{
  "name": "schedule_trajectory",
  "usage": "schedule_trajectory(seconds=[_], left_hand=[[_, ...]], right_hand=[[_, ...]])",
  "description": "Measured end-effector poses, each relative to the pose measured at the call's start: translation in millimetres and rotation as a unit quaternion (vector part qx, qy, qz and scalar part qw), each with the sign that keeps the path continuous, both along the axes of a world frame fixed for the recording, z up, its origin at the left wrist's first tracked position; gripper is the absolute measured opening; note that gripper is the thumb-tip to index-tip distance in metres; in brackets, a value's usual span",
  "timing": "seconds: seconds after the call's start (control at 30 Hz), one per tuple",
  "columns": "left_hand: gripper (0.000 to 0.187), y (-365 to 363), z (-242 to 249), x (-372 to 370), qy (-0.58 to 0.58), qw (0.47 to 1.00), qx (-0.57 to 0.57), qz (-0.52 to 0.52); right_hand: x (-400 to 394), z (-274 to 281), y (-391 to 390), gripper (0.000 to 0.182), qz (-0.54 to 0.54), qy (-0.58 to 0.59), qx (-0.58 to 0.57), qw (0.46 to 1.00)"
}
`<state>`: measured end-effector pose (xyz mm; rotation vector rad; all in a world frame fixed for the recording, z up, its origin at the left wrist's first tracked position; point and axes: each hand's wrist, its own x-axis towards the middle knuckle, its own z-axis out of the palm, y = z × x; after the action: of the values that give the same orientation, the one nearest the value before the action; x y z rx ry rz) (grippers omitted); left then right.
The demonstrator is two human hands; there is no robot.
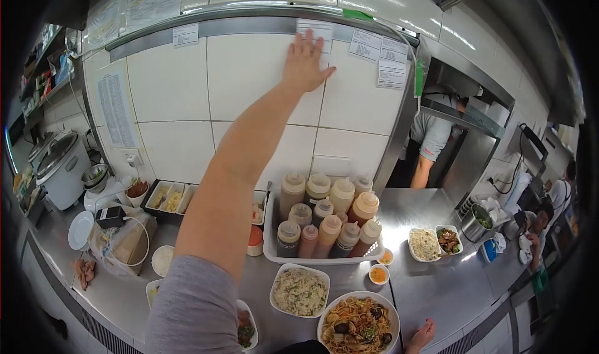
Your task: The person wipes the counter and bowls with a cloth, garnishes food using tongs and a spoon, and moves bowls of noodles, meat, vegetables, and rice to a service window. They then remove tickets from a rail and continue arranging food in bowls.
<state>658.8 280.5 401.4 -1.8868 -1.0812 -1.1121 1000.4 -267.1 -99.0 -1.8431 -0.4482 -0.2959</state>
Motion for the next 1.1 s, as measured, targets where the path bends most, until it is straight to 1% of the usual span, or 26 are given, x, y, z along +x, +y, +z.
schedule_trajectory(seconds=[0.07,0.13,0.23,0.27,0.3,0.33,0.37,0.4,0.43,0.47,0.53,0.57,0.6,0.63,0.67,0.7,0.73,0.77,0.83,0.87,0.9,0.97,1.0,1.03,1.07,1.1], left_hand=[[0.074,-3.8,0.1,15.7,0.022,1.000,-0.001,0.000],[0.075,-4.5,3.8,29.5,0.043,0.999,-0.002,-0.008],[0.075,-2.8,11.3,37.8,0.014,1.000,0.004,-0.022],[0.075,-4.4,12.4,36.6,-0.016,0.998,0.033,-0.060],[0.076,-4.7,14.2,28.9,-0.045,0.992,0.062,-0.096],[0.076,-0.8,18.2,13.4,-0.046,0.993,0.062,-0.087],[0.076,7.8,24.5,-6.8,-0.093,0.989,0.105,-0.055],[0.076,16.0,30.9,-28.7,-0.138,0.979,0.148,-0.024],[0.078,30.2,37.5,-56.4,-0.184,0.969,0.163,0.001],[0.079,42.8,43.1,-88.9,-0.229,0.956,0.179,0.027],[0.084,52.7,50.3,-146.5,-0.315,0.936,0.148,0.053],[0.086,58.4,51.8,-172.2,-0.338,0.932,0.122,0.053],[0.088,62.4,51.7,-189.9,-0.361,0.926,0.094,0.052],[0.088,63.5,47.2,-197.8,-0.360,0.927,0.093,0.051],[0.090,61.8,39.8,-202.3,-0.333,0.941,0.032,0.056],[0.091,61.3,34.6,-201.8,-0.303,0.951,-0.028,0.060],[0.093,63.6,31.0,-192.6,-0.285,0.954,-0.020,0.091],[0.093,59.0,27.2,-180.6,-0.282,0.955,-0.021,0.088],[0.093,51.3,19.5,-158.1,-0.291,0.954,-0.014,0.072],[0.092,48.2,19.3,-152.6,-0.309,0.950,-0.006,0.034],[0.092,43.9,20.5,-151.4,-0.309,0.950,-0.005,0.032],[0.089,38.2,23.9,-148.5,-0.342,0.939,-0.030,-0.014],[0.089,35.4,27.3,-149.4,-0.339,0.940,-0.031,-0.027],[0.087,36.7,31.1,-157.8,-0.330,0.941,-0.071,0.005],[0.085,38.7,35.0,-160.6,-0.318,0.941,-0.108,0.038],[0.085,39.9,31.1,-157.5,-0.310,0.944,-0.108,0.028]], right_hand=[[-0.6,0.1,1.7,0.027,0.011,0.009,-0.013,1.000],[-2.1,1.3,0.7,0.026,0.013,-0.006,-0.015,1.000],[-10.8,11.7,2.7,0.025,0.004,-0.020,-0.018,1.000],[-19.5,23.8,2.0,0.025,0.012,-0.022,-0.021,0.999],[-31.3,39.3,-2.4,0.026,0.026,0.029,-0.048,0.998],[-37.2,49.0,-3.6,0.034,0.037,0.081,-0.074,0.993],[-33.9,47.1,-4.9,0.034,0.043,0.079,-0.075,0.993],[-29.8,39.8,-9.7,0.034,0.028,0.049,-0.114,0.992],[-27.2,36.4,-8.9,0.034,0.014,0.019,-0.150,0.988],[-27.7,39.7,-4.8,0.034,0.020,0.018,-0.149,0.989],[-33.4,44.5,-1.5,0.036,0.026,0.061,-0.084,0.994],[-33.9,43.6,-0.7,0.036,0.027,0.063,-0.084,0.994],[-32.3,42.7,-1.6,0.037,0.019,0.008,-0.128,0.992],[-30.7,41.9,-2.9,0.037,0.010,-0.047,-0.172,0.984],[-29.0,41.3,-3.0,0.037,0.008,-0.046,-0.174,0.984],[-27.7,40.2,-1.5,0.038,0.012,-0.022,-0.144,0.989],[-28.8,38.7,-0.9,0.038,0.016,0.004,-0.113,0.993],[-30.5,39.5,-0.9,0.038,0.013,0.007,-0.113,0.993],[-32.6,41.3,-0.6,0.038,0.019,-0.012,-0.150,0.988],[-29.7,40.9,-1.9,0.038,0.017,-0.012,-0.148,0.989],[-26.3,39.9,-2.4,0.037,0.014,-0.031,-0.152,0.988],[-28.1,37.3,2.4,0.035,0.006,-0.045,-0.155,0.987],[-29.5,38.0,9.0,0.027,0.015,-0.022,-0.065,0.998],[-32.6,40.9,10.5,0.024,0.021,0.001,0.026,0.999],[-35.0,43.6,8.6,0.024,0.006,0.007,0.030,0.999],[-35.7,45.7,8.3,0.024,0.022,0.018,0.031,0.999]])
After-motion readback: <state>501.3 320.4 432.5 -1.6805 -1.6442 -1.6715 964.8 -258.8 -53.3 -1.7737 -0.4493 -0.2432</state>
